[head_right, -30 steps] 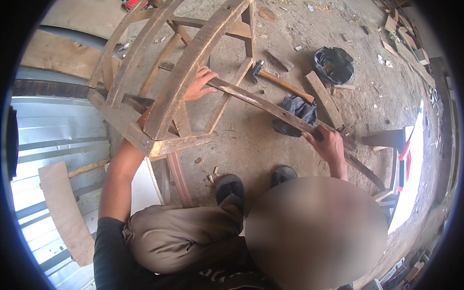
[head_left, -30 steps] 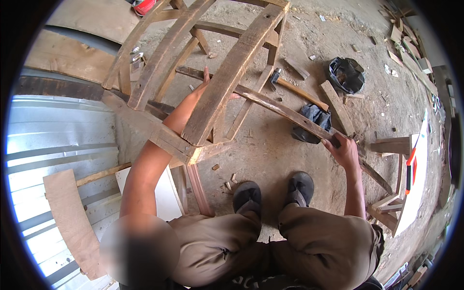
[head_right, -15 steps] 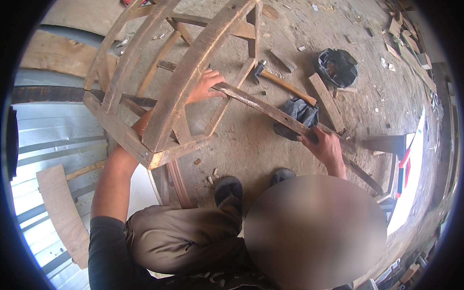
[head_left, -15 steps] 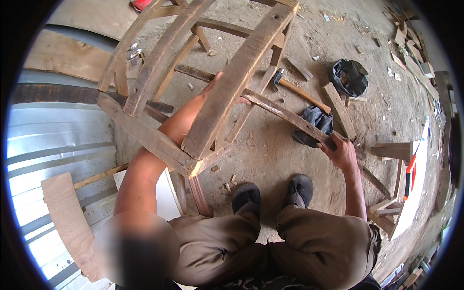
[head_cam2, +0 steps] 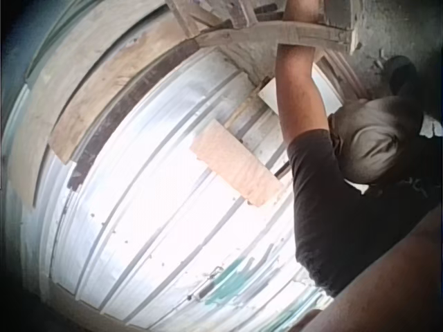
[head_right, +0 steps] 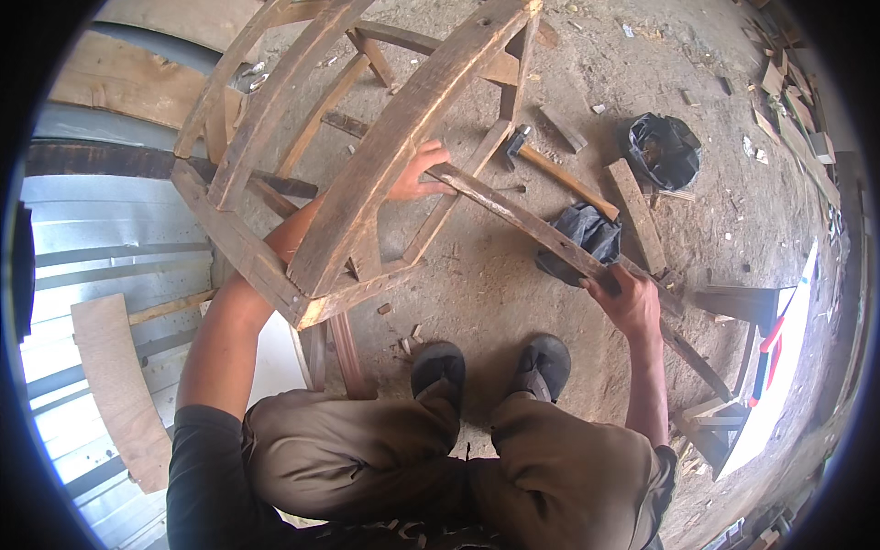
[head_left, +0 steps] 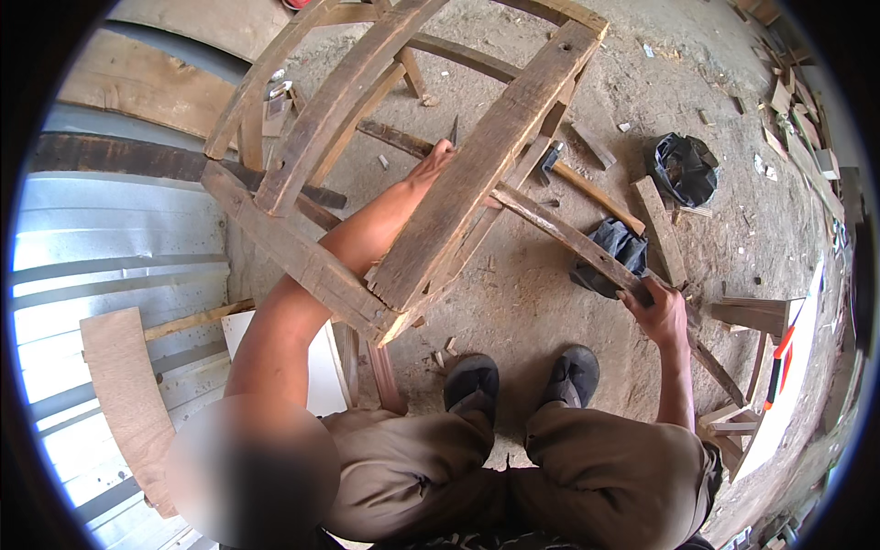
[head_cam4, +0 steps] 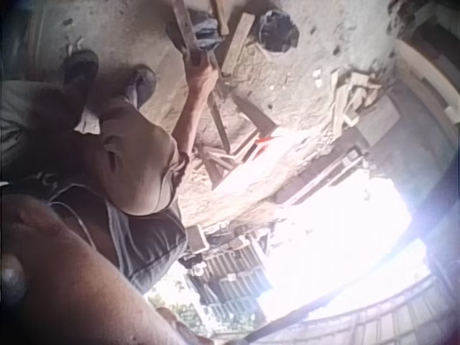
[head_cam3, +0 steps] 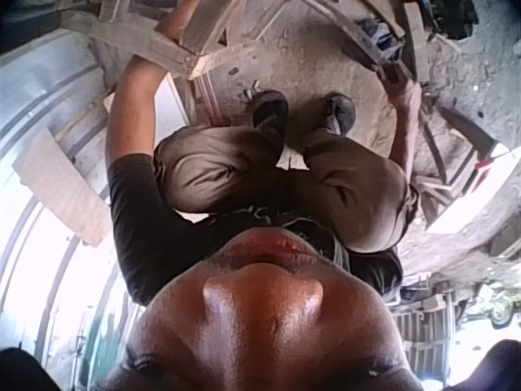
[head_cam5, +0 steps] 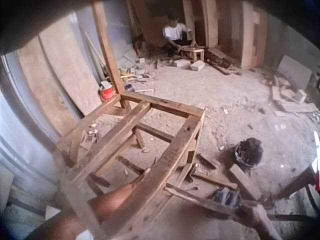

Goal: The person uses a hammer to strike a wooden frame, then picks up a metal bar and a hand saw. They position the bar against the frame and use the saw to cut a wooden slat, removing a piece from the structure.

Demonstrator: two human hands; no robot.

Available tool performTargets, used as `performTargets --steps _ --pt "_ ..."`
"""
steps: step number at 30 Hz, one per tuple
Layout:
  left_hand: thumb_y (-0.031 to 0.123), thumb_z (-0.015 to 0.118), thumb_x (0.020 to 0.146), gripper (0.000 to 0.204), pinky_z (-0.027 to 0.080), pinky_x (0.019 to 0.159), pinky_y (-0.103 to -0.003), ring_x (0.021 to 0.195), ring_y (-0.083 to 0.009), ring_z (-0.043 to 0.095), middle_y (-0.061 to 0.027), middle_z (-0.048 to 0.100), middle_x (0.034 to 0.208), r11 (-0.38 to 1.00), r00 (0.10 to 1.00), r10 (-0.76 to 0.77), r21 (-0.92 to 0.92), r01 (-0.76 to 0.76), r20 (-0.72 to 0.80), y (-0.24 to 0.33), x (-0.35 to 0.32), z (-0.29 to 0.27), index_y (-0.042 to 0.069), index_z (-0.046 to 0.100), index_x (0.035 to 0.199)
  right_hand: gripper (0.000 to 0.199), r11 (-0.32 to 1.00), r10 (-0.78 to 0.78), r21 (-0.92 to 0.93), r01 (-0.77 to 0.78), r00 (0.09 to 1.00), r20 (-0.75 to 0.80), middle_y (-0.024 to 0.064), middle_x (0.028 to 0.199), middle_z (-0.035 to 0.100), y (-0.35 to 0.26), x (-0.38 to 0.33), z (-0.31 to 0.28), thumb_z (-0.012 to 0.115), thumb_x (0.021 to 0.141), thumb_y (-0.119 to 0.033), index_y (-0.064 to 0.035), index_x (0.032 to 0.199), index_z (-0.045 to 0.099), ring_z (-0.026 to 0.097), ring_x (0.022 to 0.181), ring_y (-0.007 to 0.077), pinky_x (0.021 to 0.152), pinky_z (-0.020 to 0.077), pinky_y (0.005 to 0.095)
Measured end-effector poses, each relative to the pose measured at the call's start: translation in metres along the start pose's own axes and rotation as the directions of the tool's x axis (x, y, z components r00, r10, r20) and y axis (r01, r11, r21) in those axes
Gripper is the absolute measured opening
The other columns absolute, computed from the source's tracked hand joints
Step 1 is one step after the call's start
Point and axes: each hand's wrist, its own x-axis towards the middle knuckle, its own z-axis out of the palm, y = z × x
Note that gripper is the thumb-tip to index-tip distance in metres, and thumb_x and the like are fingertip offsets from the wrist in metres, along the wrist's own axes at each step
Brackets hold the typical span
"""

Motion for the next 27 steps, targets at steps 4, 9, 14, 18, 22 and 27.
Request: performTargets --steps 4,9,14,18,22,27 --pt "0.070 0.056 0.084 0.066 0.052 0.085 -0.044 0.097 -0.0253 0.060 -0.0060 0.059 0.104 0.991 0.992 -0.122 -0.050 0.120 -0.036 -0.010 -0.001 0.012 0.010 0.062 0.112 0.040 0.996 -0.062 0.061 0.063 0.998 -0.008 0.0140 0.072 0.068 -0.006 0.004 0.002 0.081 0.077 -0.039 -0.0037 0.090 0.067 0.067 0.066 0.0326 0.060 0.0523 0.0396" --pt "0.070 0.056 0.083 0.067 0.051 0.086 -0.046 0.103 -0.0270 0.060 -0.0074 0.059 0.106 0.999 1.000 -0.026 0.019 0.026 0.012 0.006 0.007 -0.002 0.010 0.062 0.112 0.043 0.990 -0.094 0.108 0.086 0.993 0.072 0.0134 0.089 0.070 -0.030 0.019 0.003 0.077 0.081 -0.038 -0.0031 0.103 0.064 0.069 0.079 0.0302 0.067 0.0534 0.0394" --pt "0.069 0.056 0.083 0.067 0.051 0.087 -0.046 0.103 -0.0277 0.060 -0.0088 0.060 0.105 1.000 0.997 -0.022 0.015 0.023 -0.072 0.005 -0.001 -0.006 0.010 0.062 0.112 0.041 0.988 -0.150 0.029 0.149 0.989 0.016 0.0137 0.084 0.069 -0.045 0.036 0.022 0.073 0.084 -0.041 -0.0056 0.100 0.061 0.069 0.078 0.0339 0.067 0.0539 0.0425" --pt "0.070 0.055 0.083 0.067 0.052 0.087 -0.045 0.102 -0.0266 0.061 -0.0080 0.060 0.103 0.999 0.993 -0.041 -0.009 0.040 -0.109 0.002 0.005 0.009 0.010 0.062 0.112 0.039 0.989 -0.148 0.003 0.148 0.989 0.013 0.0135 0.082 0.069 -0.043 0.038 0.022 0.072 0.085 -0.042 -0.0073 0.099 0.061 0.068 0.075 0.0361 0.066 0.0540 0.0440" --pt "0.070 0.055 0.082 0.067 0.052 0.086 -0.044 0.099 -0.0246 0.061 -0.0069 0.060 0.101 0.995 0.972 -0.093 0.012 0.098 -0.214 -0.037 -0.001 0.053 0.010 0.062 0.112 0.041 0.988 -0.147 0.049 0.146 0.989 0.024 0.0143 0.083 0.069 -0.055 0.041 0.023 0.072 0.085 -0.044 -0.0067 0.097 0.062 0.068 0.076 0.0361 0.067 0.0540 0.0441" --pt "0.070 0.055 0.082 0.068 0.052 0.081 -0.044 0.093 -0.0240 0.061 -0.0064 0.058 0.099 1.000 0.989 0.026 0.016 -0.024 -0.148 -0.005 0.009 0.021 0.009 0.061 0.112 0.042 0.995 -0.095 0.001 0.095 0.995 0.018 0.0149 0.086 0.069 -0.043 0.035 0.021 0.071 0.085 -0.045 -0.0058 0.096 0.061 0.068 0.079 0.0353 0.067 0.0540 0.0437"
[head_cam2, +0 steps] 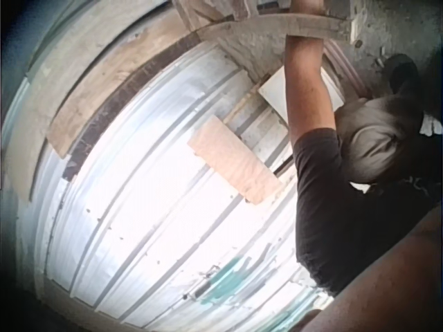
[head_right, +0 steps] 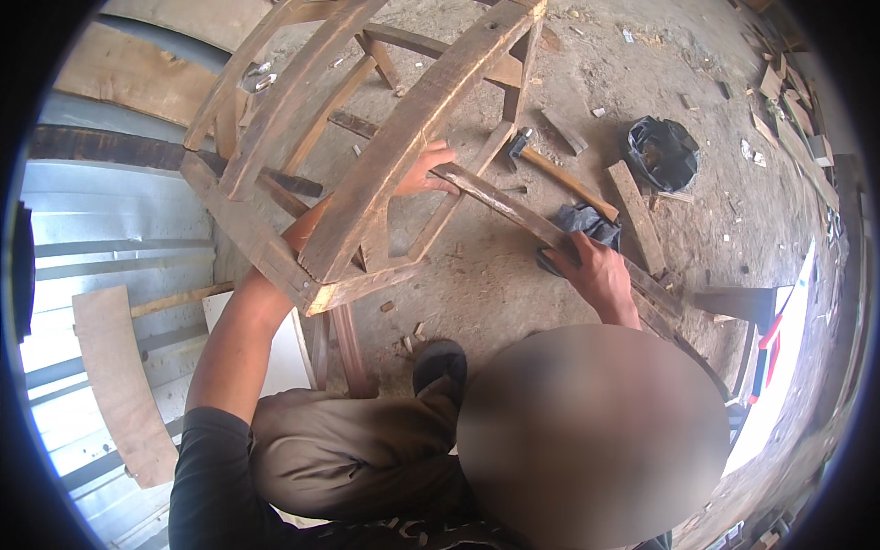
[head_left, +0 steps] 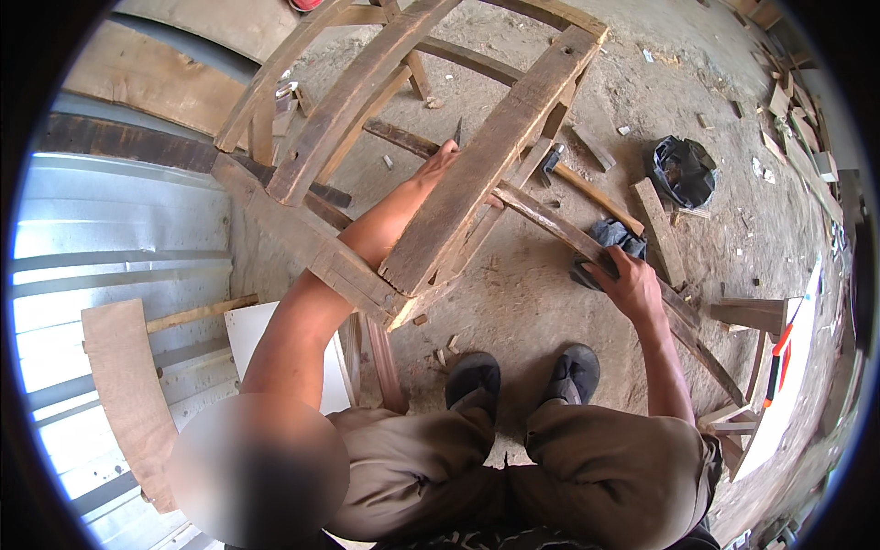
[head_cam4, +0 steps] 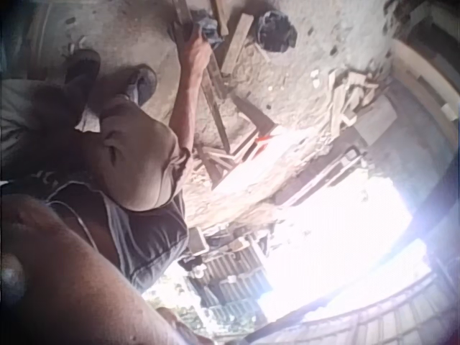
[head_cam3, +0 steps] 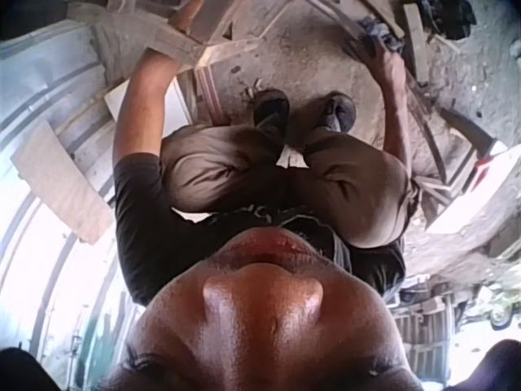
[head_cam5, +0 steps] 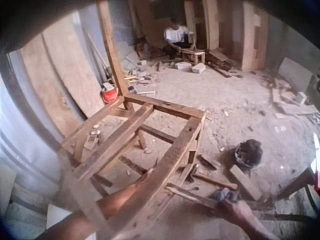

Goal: The person uses a hammer to strike a wooden frame, then picks up a metal bar and a hand saw. They position the bar against the frame and use the saw to cut a wooden slat, removing a piece from the structure.

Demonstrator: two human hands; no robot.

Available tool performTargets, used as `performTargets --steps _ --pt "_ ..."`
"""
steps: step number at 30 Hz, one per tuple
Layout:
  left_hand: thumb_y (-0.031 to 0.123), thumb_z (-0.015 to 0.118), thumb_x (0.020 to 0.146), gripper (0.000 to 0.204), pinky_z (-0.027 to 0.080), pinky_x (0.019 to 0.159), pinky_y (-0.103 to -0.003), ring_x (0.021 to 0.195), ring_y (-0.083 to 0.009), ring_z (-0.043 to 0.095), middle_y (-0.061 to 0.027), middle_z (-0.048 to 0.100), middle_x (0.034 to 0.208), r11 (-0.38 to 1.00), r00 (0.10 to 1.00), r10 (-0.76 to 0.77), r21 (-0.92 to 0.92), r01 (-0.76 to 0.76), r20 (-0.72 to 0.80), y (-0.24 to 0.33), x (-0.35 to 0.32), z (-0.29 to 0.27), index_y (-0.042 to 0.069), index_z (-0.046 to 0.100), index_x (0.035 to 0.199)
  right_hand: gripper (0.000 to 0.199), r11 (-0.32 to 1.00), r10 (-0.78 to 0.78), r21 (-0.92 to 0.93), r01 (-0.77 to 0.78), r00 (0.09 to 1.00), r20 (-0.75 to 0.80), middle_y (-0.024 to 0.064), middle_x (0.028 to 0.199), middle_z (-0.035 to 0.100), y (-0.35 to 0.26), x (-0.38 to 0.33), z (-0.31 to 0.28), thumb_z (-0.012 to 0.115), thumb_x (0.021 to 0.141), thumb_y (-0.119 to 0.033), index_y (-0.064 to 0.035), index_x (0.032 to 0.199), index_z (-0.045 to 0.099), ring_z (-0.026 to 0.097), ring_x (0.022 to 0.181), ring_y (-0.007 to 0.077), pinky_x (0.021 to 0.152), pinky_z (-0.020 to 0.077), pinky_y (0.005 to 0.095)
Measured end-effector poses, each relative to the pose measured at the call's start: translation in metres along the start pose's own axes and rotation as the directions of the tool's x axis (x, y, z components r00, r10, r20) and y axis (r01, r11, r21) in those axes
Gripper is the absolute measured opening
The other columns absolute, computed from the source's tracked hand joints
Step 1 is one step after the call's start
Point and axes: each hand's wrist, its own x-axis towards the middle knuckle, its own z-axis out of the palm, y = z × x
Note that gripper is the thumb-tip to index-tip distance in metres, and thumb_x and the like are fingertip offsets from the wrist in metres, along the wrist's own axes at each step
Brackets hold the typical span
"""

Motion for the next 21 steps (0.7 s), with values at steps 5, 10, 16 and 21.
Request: performTargets --steps 5,10,16,21 --pt "0.069 0.055 0.082 0.069 0.051 0.078 -0.044 0.089 -0.0229 0.061 -0.0048 0.056 0.098 1.000 1.000 0.025 -0.016 -0.025 0.008 0.003 -0.008 -0.018 0.007 0.059 0.112 0.042 1.000 -0.007 0.023 0.007 1.000 0.016 0.0140 0.087 0.069 -0.003 0.001 0.002 0.071 0.085 -0.045 -0.0068 0.098 0.062 0.068 0.080 0.0357 0.068 0.0539 0.0437" --pt "0.068 0.057 0.081 0.066 0.050 0.078 -0.042 0.088 -0.0212 0.059 -0.0040 0.055 0.094 0.999 0.998 0.049 0.006 -0.049 -0.035 0.005 -0.006 -0.020 0.007 0.059 0.107 0.040 1.000 -0.018 0.016 0.019 1.000 -0.009 0.0138 0.088 0.070 0.002 0.004 0.003 0.071 0.085 -0.045 -0.0082 0.099 0.063 0.068 0.080 0.0360 0.068 0.0544 0.0438" --pt "0.070 0.057 0.080 0.065 0.050 0.079 -0.040 0.087 -0.0191 0.058 -0.0032 0.055 0.088 0.996 0.992 0.090 0.011 -0.090 -0.088 -0.004 -0.002 -0.006 0.009 0.060 0.102 0.041 1.000 0.005 -0.006 -0.005 1.000 0.019 0.0135 0.089 0.070 0.004 0.010 -0.002 0.072 0.084 -0.045 -0.0091 0.103 0.065 0.068 0.081 0.0362 0.069 0.0556 0.0431" --pt "0.073 0.053 0.079 0.068 0.050 0.081 -0.041 0.086 -0.0190 0.056 -0.0017 0.053 0.086 0.995 0.989 0.095 -0.010 -0.097 -0.112 -0.011 -0.001 0.006 0.008 0.060 0.098 0.042 1.000 0.006 0.000 -0.006 1.000 0.028 0.0137 0.089 0.070 0.005 0.009 0.002 0.071 0.084 -0.045 -0.0082 0.103 0.065 0.068 0.080 0.0363 0.068 0.0557 0.0429"
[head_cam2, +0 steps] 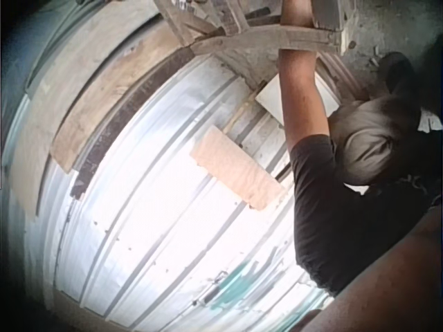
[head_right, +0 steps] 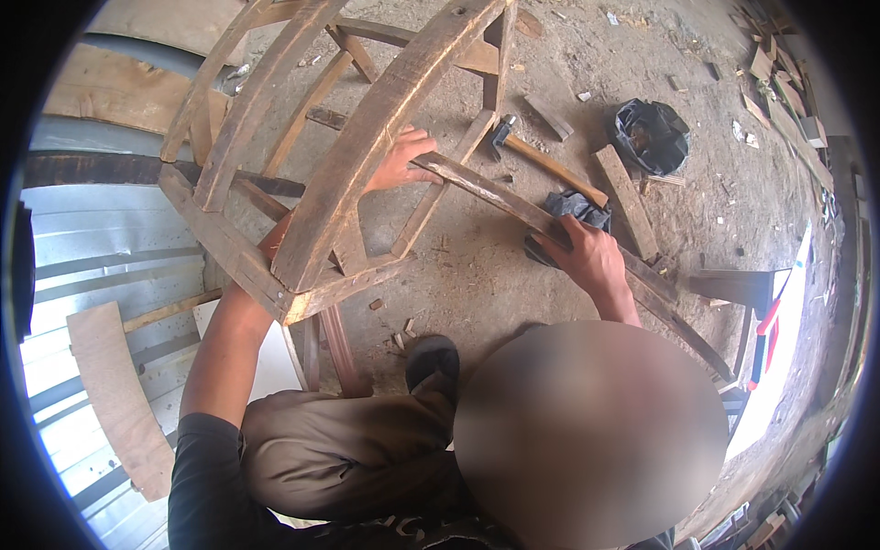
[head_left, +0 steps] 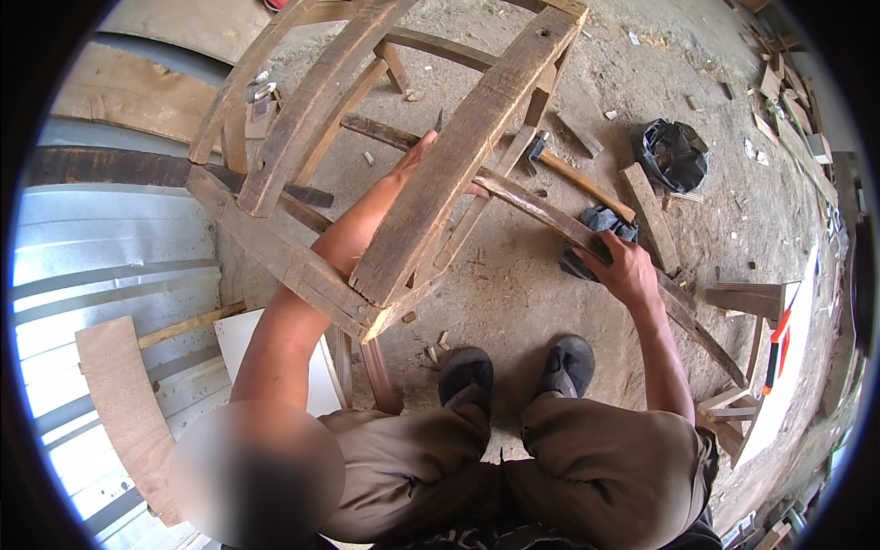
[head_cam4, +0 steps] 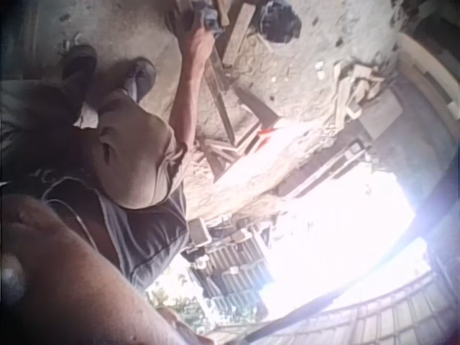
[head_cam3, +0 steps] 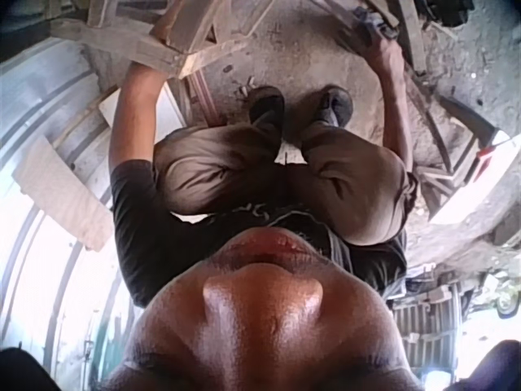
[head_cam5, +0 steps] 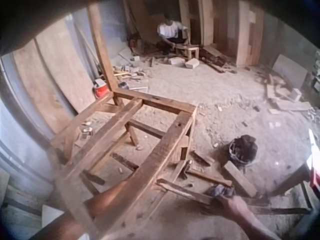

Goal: The person uses a hammer to strike a wooden frame, then picks up a metal bar and a hand saw. They position the bar against the frame and use the saw to cut a wooden slat, removing a piece from the structure.

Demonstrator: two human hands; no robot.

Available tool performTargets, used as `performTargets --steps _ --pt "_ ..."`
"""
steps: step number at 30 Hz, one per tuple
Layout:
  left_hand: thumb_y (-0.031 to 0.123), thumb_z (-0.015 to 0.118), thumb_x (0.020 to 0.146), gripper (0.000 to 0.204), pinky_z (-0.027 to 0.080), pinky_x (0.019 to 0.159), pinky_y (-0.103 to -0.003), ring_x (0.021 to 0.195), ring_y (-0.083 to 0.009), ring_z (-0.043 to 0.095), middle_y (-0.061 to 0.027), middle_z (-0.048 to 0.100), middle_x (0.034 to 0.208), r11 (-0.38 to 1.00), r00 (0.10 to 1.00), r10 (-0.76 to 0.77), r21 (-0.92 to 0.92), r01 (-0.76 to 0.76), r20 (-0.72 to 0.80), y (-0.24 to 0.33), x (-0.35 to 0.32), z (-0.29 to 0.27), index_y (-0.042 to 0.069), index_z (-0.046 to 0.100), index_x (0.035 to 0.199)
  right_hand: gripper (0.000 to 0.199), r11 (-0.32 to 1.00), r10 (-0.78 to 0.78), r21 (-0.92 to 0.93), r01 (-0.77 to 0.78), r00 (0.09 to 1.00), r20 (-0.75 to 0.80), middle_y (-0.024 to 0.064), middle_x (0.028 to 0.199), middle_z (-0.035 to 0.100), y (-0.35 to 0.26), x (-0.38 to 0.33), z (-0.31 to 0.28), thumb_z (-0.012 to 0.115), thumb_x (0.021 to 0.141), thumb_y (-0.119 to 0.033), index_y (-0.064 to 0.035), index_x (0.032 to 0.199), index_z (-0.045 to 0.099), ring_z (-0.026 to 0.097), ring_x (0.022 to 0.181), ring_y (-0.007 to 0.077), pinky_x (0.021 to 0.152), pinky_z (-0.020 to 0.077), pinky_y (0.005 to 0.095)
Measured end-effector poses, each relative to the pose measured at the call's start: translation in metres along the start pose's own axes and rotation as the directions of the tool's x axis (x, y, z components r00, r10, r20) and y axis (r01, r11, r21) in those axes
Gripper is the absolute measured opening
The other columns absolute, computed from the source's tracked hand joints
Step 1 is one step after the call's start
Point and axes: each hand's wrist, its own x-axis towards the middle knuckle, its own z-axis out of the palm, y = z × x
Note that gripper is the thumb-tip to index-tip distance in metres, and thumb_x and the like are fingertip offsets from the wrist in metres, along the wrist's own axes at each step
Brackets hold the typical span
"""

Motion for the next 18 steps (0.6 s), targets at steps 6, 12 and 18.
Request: performTargets --steps 6,12,18 --pt "0.073 0.051 0.081 0.068 0.050 0.082 -0.040 0.086 -0.0190 0.056 -0.0016 0.053 0.086 1.000 1.000 0.008 -0.007 -0.008 -0.013 -0.002 -0.001 0.001 0.008 0.060 0.100 0.042 1.000 0.007 0.022 -0.007 1.000 0.006 0.0145 0.087 0.070 -0.004 0.001 -0.003 0.072 0.084 -0.045 -0.0082 0.103 0.065 0.068 0.080 0.0360 0.068 0.0554 0.0428" --pt "0.069 0.054 0.082 0.064 0.051 0.081 -0.040 0.086 -0.0196 0.058 -0.0020 0.054 0.090 0.999 0.999 -0.028 0.029 0.027 0.032 0.010 0.004 -0.011 0.009 0.059 0.105 0.040 1.000 0.021 -0.004 -0.021 1.000 -0.009 0.0134 0.085 0.070 0.000 -0.001 -0.002 0.072 0.083 -0.045 -0.0094 0.102 0.065 0.068 0.079 0.0351 0.067 0.0554 0.0422" --pt "0.066 0.057 0.083 0.063 0.054 0.080 -0.041 0.091 -0.0203 0.061 -0.0021 0.058 0.096 0.962 0.953 -0.248 -0.072 0.264 0.174 -0.009 0.003 0.009 0.010 0.060 0.110 0.039 1.000 -0.003 0.022 0.004 0.999 -0.033 0.0166 0.078 0.069 -0.006 -0.001 -0.006 0.074 0.083 -0.041 -0.0065 0.100 0.064 0.069 0.075 0.0359 0.066 0.0548 0.0423"
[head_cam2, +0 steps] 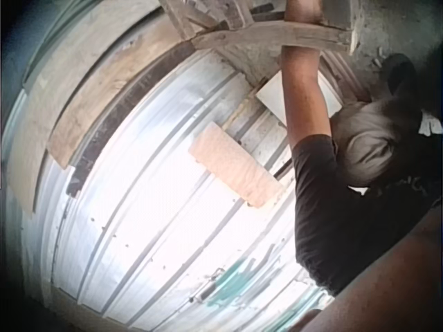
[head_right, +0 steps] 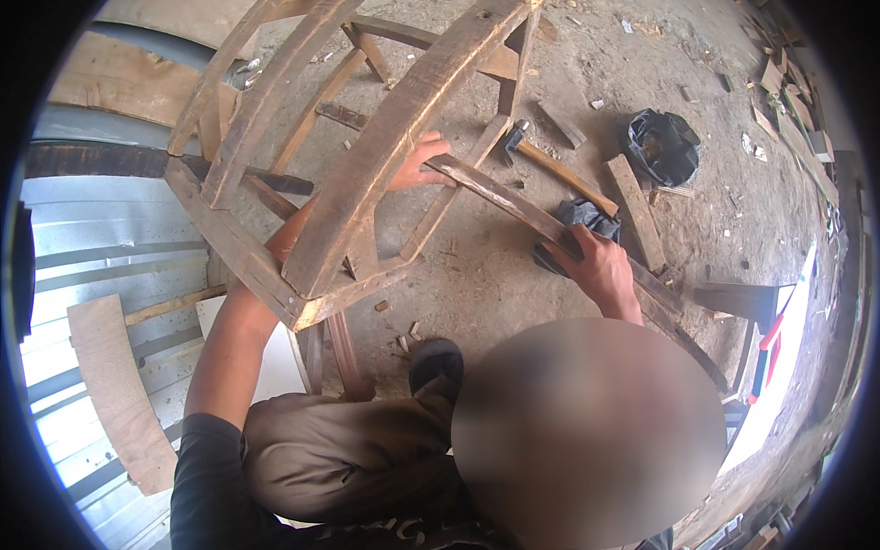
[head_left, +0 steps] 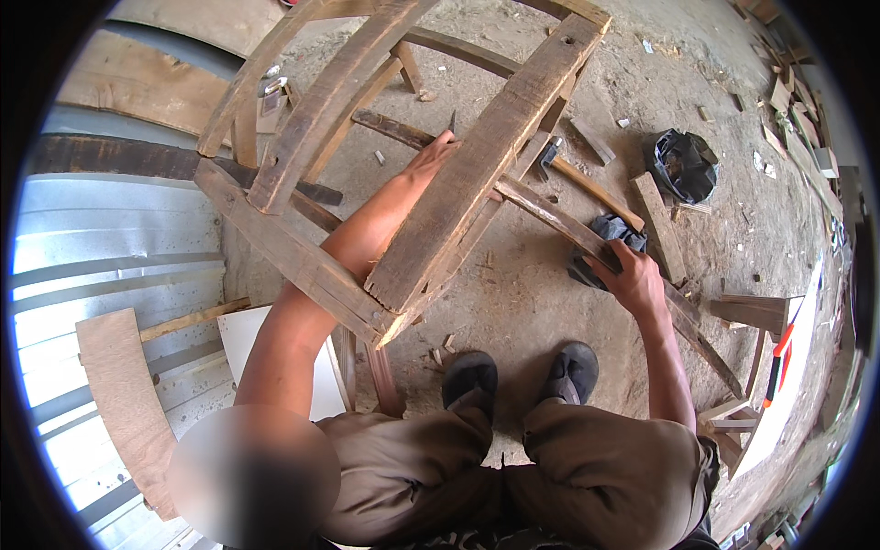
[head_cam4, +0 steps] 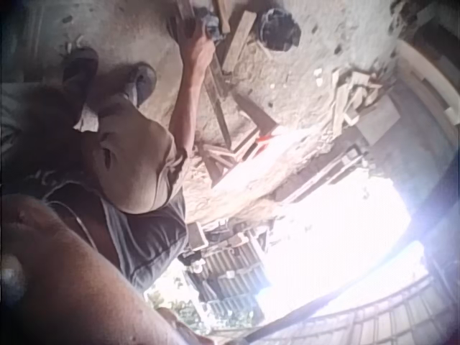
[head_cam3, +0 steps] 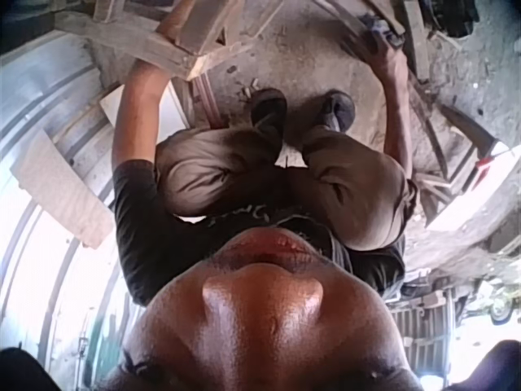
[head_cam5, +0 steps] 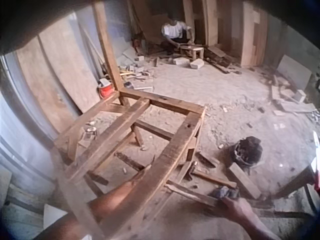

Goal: The person uses a hammer to strike a wooden frame, then picks up a metal bar and a hand saw. They position the bar against the frame and use the saw to cut a wooden slat, removing a piece from the structure.

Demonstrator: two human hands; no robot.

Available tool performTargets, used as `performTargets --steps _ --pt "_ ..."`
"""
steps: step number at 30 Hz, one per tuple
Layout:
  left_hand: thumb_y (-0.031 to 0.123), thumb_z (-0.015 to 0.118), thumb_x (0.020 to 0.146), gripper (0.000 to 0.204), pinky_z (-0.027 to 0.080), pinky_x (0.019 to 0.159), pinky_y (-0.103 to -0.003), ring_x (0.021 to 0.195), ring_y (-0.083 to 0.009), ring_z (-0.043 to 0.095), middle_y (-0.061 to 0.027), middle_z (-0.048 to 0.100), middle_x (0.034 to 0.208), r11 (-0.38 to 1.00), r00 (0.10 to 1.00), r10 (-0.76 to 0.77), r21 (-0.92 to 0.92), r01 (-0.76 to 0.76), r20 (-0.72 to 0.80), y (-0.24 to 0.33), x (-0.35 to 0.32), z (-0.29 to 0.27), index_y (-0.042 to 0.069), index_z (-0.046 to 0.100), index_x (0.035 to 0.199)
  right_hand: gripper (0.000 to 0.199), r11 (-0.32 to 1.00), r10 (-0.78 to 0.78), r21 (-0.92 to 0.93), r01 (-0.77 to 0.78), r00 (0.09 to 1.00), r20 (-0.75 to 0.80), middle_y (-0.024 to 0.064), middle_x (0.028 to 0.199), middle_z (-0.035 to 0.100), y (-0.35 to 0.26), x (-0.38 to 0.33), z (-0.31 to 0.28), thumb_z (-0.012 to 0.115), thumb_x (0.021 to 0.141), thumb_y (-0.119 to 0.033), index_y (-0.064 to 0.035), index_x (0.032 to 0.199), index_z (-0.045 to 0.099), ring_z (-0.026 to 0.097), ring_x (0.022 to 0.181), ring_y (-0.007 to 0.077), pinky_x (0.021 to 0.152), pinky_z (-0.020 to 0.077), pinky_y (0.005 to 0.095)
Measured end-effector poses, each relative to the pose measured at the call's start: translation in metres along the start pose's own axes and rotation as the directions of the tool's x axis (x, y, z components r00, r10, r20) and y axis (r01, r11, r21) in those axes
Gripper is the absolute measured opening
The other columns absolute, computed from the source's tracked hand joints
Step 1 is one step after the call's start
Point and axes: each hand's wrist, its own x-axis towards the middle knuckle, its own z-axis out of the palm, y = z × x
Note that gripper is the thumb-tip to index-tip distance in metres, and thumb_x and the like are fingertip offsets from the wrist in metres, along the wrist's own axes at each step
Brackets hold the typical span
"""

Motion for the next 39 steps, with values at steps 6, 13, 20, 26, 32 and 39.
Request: performTargets --steps 6,13,20,26,32,39 --pt "0.069 0.058 0.081 0.066 0.055 0.085 -0.043 0.102 -0.0238 0.063 -0.0043 0.062 0.109 0.990 0.974 0.075 0.136 -0.046 -0.212 -0.045 -0.011 0.047 0.012 0.064 0.113 0.038 0.999 -0.013 0.031 0.012 0.999 0.032 0.0117 0.081 0.070 -0.006 0.007 0.012 0.074 0.083 -0.041 -0.0077 0.096 0.062 0.069 0.076 0.0352 0.065 0.0548 0.0428" --pt "0.070 0.061 0.078 0.068 0.054 0.085 -0.046 0.104 -0.0268 0.062 -0.0067 0.064 0.110 0.985 0.987 0.143 0.107 -0.134 -0.074 0.008 -0.005 -0.008 0.012 0.065 0.115 0.036 0.997 -0.060 0.051 0.061 0.998 -0.017 0.0160 0.078 0.069 0.009 0.001 0.013 0.076 0.084 -0.034 -0.0043 0.098 0.062 0.069 0.073 0.0348 0.064 0.0537 0.0400" --pt "0.065 0.065 0.078 0.064 0.053 0.081 -0.046 0.096 -0.0261 0.063 -0.0061 0.063 0.102 0.995 0.995 0.062 -0.075 -0.068 -0.078 -0.030 0.001 0.032 0.013 0.065 0.114 0.037 1.000 -0.006 0.029 0.005 0.999 0.040 0.0144 0.083 0.069 0.006 0.001 0.012 0.074 0.084 -0.038 -0.0065 0.099 0.063 0.068 0.078 0.0341 0.067 0.0542 0.0412" --pt "0.065 0.064 0.080 0.062 0.053 0.079 -0.045 0.094 -0.0237 0.062 -0.0045 0.063 0.101 0.988 0.999 -0.035 -0.150 0.037 0.021 -0.035 0.013 0.050 0.013 0.063 0.114 0.039 1.000 -0.002 0.012 0.002 0.999 0.035 0.0134 0.086 0.070 0.010 -0.003 0.010 0.074 0.083 -0.041 -0.0074 0.100 0.064 0.068 0.079 0.0345 0.068 0.0545 0.0421" --pt "0.067 0.063 0.079 0.063 0.052 0.082 -0.045 0.096 -0.0238 0.062 -0.0033 0.063 0.103 0.992 0.991 -0.094 -0.074 0.101 0.094 -0.031 0.002 0.028 0.014 0.063 0.113 0.042 1.000 -0.012 0.000 0.012 1.000 0.015 0.0130 0.084 0.070 0.002 0.003 0.014 0.073 0.083 -0.045 -0.0073 0.099 0.063 0.068 0.076 0.0352 0.066 0.0544 0.0431" --pt "0.021 0.066 0.089 0.032 0.039 0.100 -0.031 0.114 -0.0217 0.053 -0.0074 0.061 0.121 0.999 0.997 0.001 0.054 -0.005 0.081 0.031 -0.003 -0.029 0.003 0.062 0.114 0.061 0.995 -0.104 -0.022 0.101 0.980 -0.168 0.0173 0.114 0.059 -0.004 0.003 0.008 0.080 0.076 -0.041 -0.0091 0.122 0.056 0.060 0.104 0.0347 0.087 0.0491 0.0444"
